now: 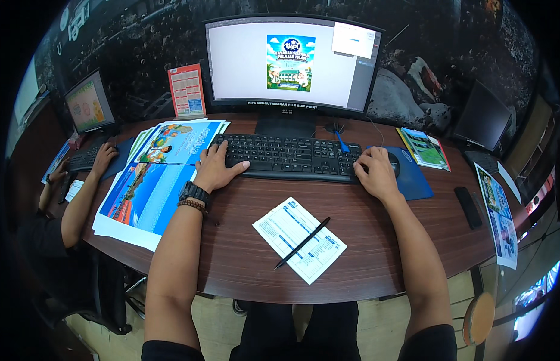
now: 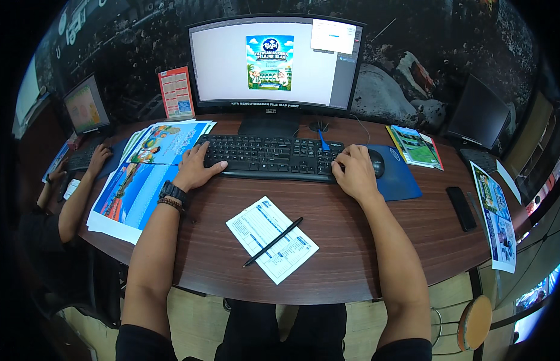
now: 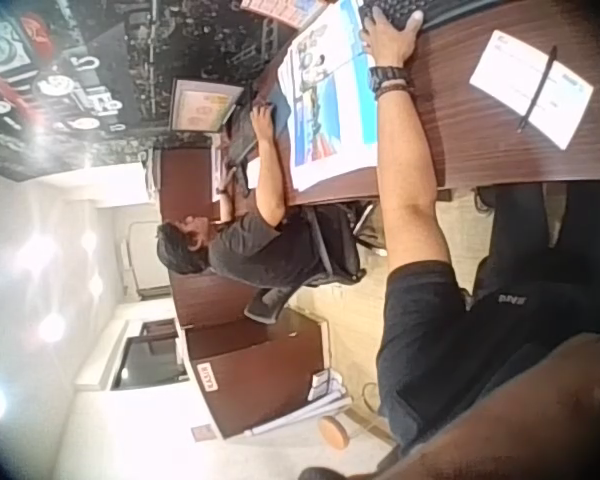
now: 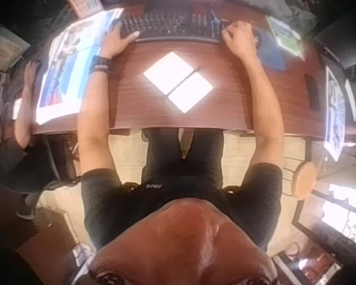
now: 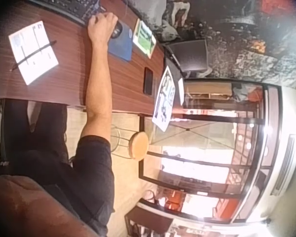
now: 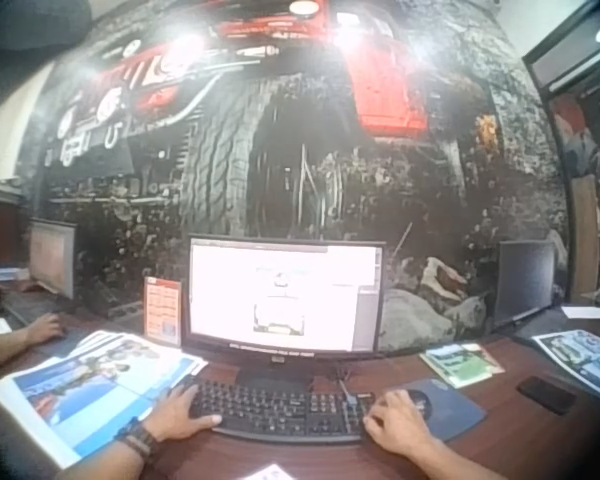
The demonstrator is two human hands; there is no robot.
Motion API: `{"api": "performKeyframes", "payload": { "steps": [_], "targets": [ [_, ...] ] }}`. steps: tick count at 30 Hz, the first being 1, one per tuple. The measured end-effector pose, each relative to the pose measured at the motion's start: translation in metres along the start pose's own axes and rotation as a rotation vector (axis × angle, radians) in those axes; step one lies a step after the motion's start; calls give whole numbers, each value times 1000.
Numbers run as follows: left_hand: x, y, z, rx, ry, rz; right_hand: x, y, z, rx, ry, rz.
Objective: Editing a digital flyer design on a computer and checking physical prints.
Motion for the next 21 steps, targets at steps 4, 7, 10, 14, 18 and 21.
{"api": "performKeyframes", "payload": {
  "steps": [4,7,10,14,18,21],
  "targets": [
    [1,-1,0,-7,11,-3,-1,1,0,10,2,16],
    [-1,-1,-1,-8,2,-1,0,-5,1,37,8,49],
    [0,-1,-1,-8,5,-2,0,-7,0,56,8,75],
    [0,-1,-1,-18,11,2,0,-7,0,34,-6,85],
    [0,-1,-1,-15,10,-7,4,-7,1,24,19,115],
    [1,0,-1,-15,8,-10,6,-4,1,-8,11,144]
  ]
}}
Point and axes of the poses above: each hand's wrist, its own z-axis towards the middle knuckle, its own x-axis out of the palm, y = z × x, the point moved 10 cm from there along z, towards the middle knuckle, and after that the axes turned 13 degrees about y, right-handed, at the moved point
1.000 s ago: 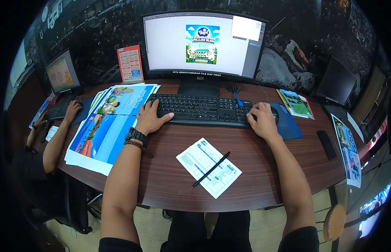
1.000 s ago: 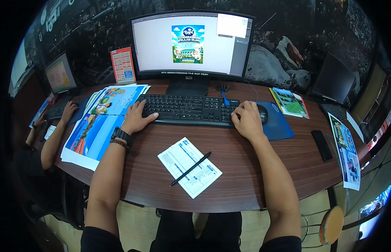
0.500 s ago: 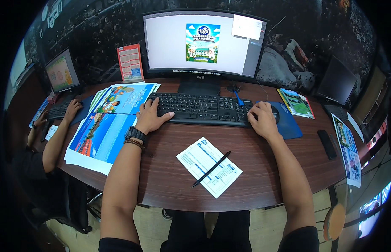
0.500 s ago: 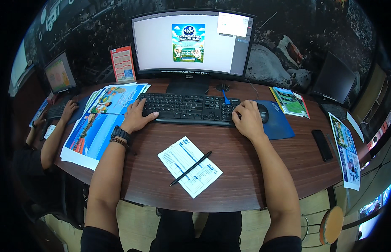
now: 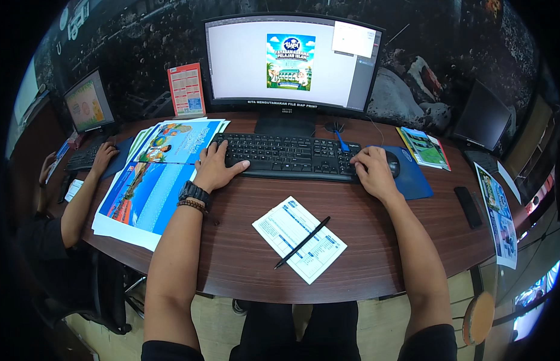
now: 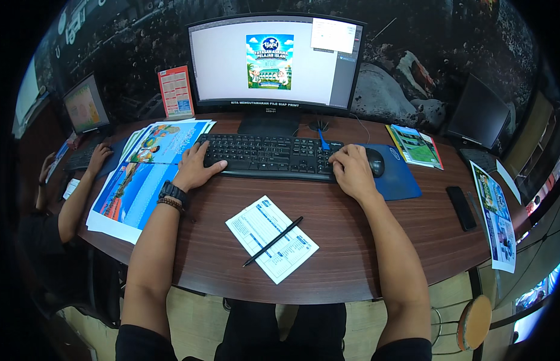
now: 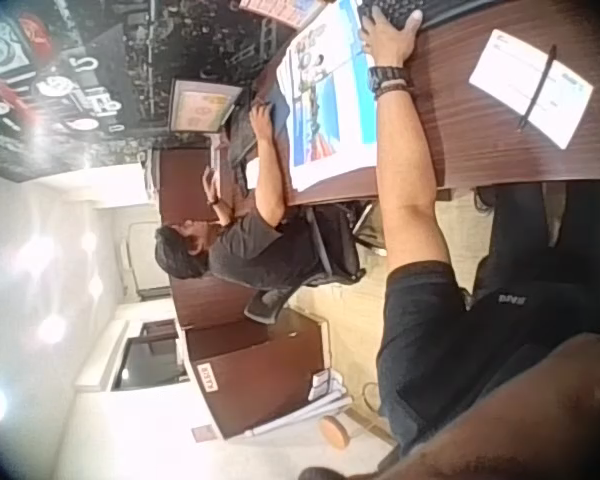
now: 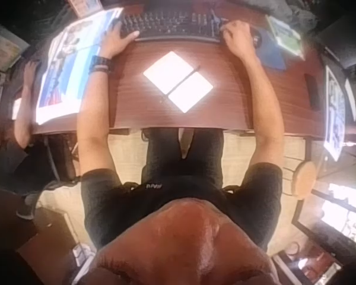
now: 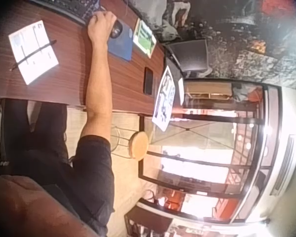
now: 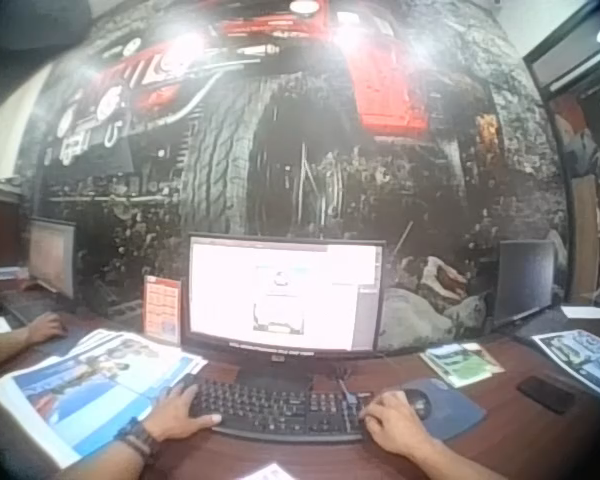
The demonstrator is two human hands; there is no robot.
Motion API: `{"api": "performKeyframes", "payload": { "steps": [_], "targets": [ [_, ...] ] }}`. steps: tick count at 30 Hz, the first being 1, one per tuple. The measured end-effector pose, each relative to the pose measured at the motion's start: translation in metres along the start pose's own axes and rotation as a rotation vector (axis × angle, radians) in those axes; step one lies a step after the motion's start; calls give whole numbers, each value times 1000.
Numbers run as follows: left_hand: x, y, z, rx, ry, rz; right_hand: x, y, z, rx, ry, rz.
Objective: Editing a digital flyer design on a computer and checking physical prints.
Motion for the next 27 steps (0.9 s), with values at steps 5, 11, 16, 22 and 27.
{"api": "performKeyframes", "payload": {
  "steps": [5,11,16,22,27],
  "targets": [
    [0,0,0,-5,-3,6,10,-1,4,21,78,-63],
    [0,-1,0,-9,8,17,27,-11,6,105,115,-215],
    [1,0,0,-17,10,21,16,-2,6,68,97,-185],
    [2,0,2,-9,7,9,0,0,3,39,48,-162],
    [1,0,0,-15,13,6,-17,-10,0,93,8,-183]
  ]
}}
Point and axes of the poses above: each hand's wrist, its own z-axis towards the middle knuckle, its own x-axis out of the palm, y = z × x, the point moved 10 cm from there along z, towards the middle knuckle, and after that the axes turned 13 degrees about y, right-handed, at the moved point
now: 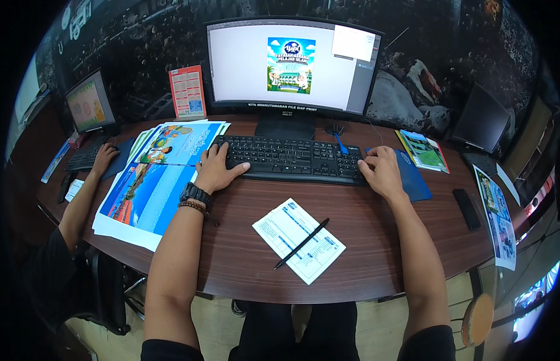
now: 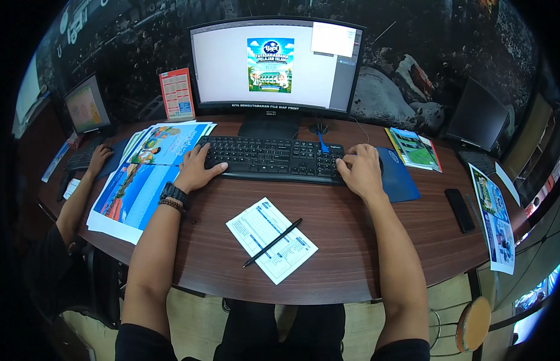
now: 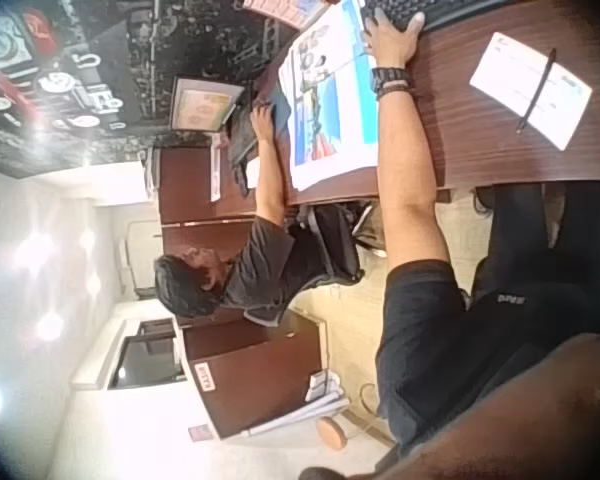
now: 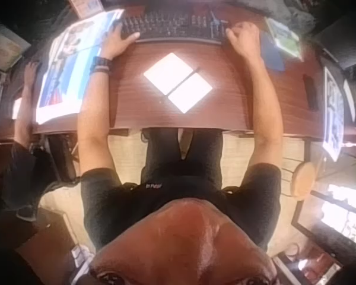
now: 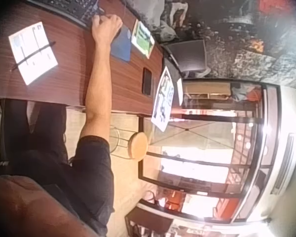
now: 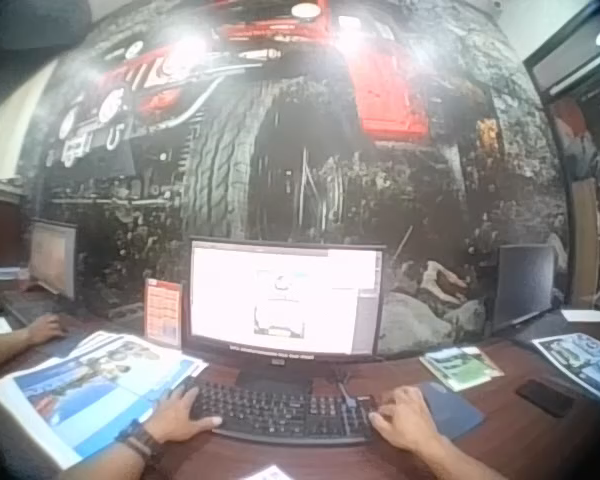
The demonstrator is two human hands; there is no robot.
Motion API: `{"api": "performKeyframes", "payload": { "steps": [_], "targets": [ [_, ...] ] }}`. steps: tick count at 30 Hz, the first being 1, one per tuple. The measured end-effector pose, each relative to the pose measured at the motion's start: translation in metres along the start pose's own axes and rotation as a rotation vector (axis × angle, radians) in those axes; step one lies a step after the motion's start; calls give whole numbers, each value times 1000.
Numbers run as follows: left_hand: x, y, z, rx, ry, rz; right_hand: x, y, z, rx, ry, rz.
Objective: Editing a digital flyer design on a computer and checking physical prints.
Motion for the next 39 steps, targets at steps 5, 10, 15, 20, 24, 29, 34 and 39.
{"api": "performKeyframes", "payload": {
  "steps": [5,10,15,20,24,29,34,39],
  "targets": [
    [1,2,2,6,1,-3,1,-4,0,13,1,6],
    [0,0,1,9,-5,-2,11,10,1,-79,58,130],
    [0,2,2,20,-3,-15,23,34,0,-193,141,164],
    [0,2,2,14,-18,-1,21,32,2,-131,121,163],
    [0,-2,0,13,-8,-3,26,19,1,-60,72,22],
    [2,1,2,10,-8,6,19,25,0,-79,39,8],
    [3,3,3,13,-19,7,5,22,1,-38,-12,7],
    [1,0,3,12,-11,7,-5,2,-2,46,-93,-43]
  ]
}}
Point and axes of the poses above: each hand's wrist, its own z-axis towards the middle knuckle, its own x-axis out of the palm, y = z × x, the point moved 10 cm from there along z, towards the middle knuckle, and after that the axes turned 13 degrees about y, right-handed, at the moved point
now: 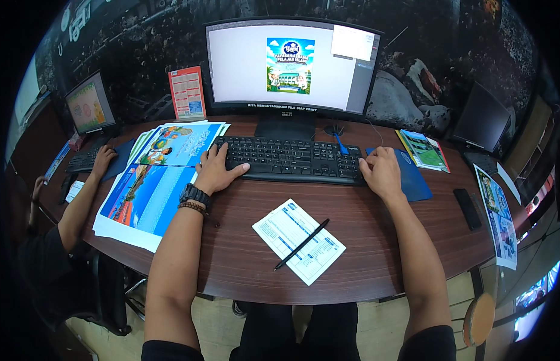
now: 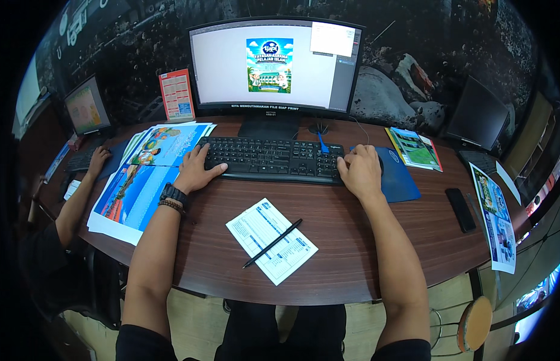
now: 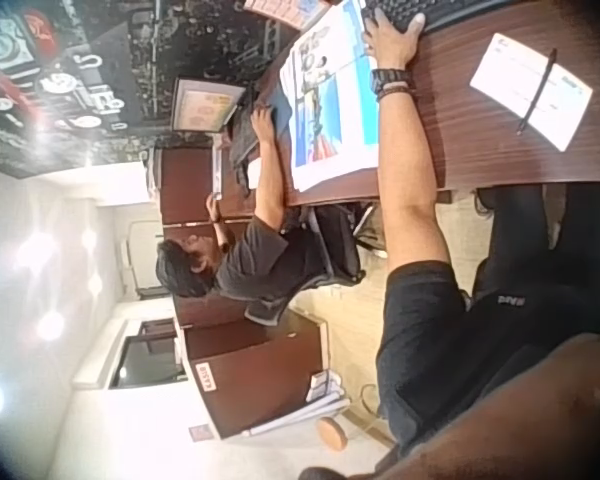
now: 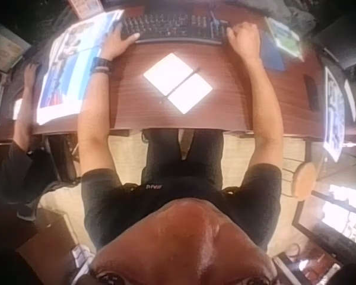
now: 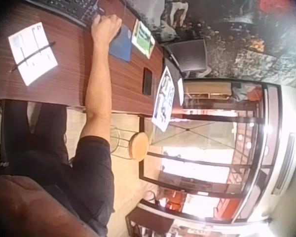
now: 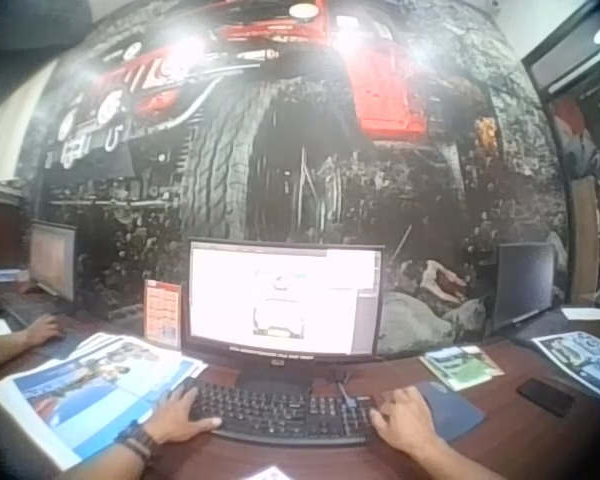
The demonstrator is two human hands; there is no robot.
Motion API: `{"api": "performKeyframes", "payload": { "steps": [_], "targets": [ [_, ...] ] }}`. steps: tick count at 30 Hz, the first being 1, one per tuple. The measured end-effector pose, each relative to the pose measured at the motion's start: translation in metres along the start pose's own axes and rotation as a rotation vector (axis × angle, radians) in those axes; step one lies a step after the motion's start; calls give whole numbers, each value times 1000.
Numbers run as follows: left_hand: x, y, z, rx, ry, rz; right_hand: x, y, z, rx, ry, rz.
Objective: Editing a digital flyer design on a computer and checking physical prints.
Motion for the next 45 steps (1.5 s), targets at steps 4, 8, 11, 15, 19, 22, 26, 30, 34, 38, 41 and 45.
{"api": "performKeyframes", "payload": {
  "steps": [4,8,11,15,19,22,26,30,34,38,41,45],
  "targets": [
    [1,2,0,-5,7,-1,0,-1,1,14,23,-40],
    [0,2,-1,-3,8,-8,3,-1,1,16,38,-30],
    [0,1,-1,-9,7,-7,3,-1,1,10,33,-39],
    [4,6,3,7,15,-41,3,0,1,9,32,-30],
    [5,7,5,21,19,-64,4,0,1,6,37,-36],
    [5,6,5,29,14,-59,4,-1,1,5,35,-41],
    [6,6,6,30,12,-61,3,0,0,4,24,-39],
    [5,7,5,29,8,-63,4,-1,0,10,33,-40],
    [5,5,5,33,8,-69,2,0,0,8,30,-59],
    [5,6,5,30,10,-68,3,0,0,-3,24,-59],
    [4,5,4,17,21,-59,3,0,1,12,32,-44],
    [-1,-2,-1,19,-22,-7,3,0,1,9,30,-45]
  ]
}}
Point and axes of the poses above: each hand's wrist, its own z-axis towards the middle knuckle, its own x-axis out of the palm, y = z × x, the point moved 10 cm from there along z, towards the middle knuckle, and after that the axes turned 13 degrees about y, right-handed, at the moved point
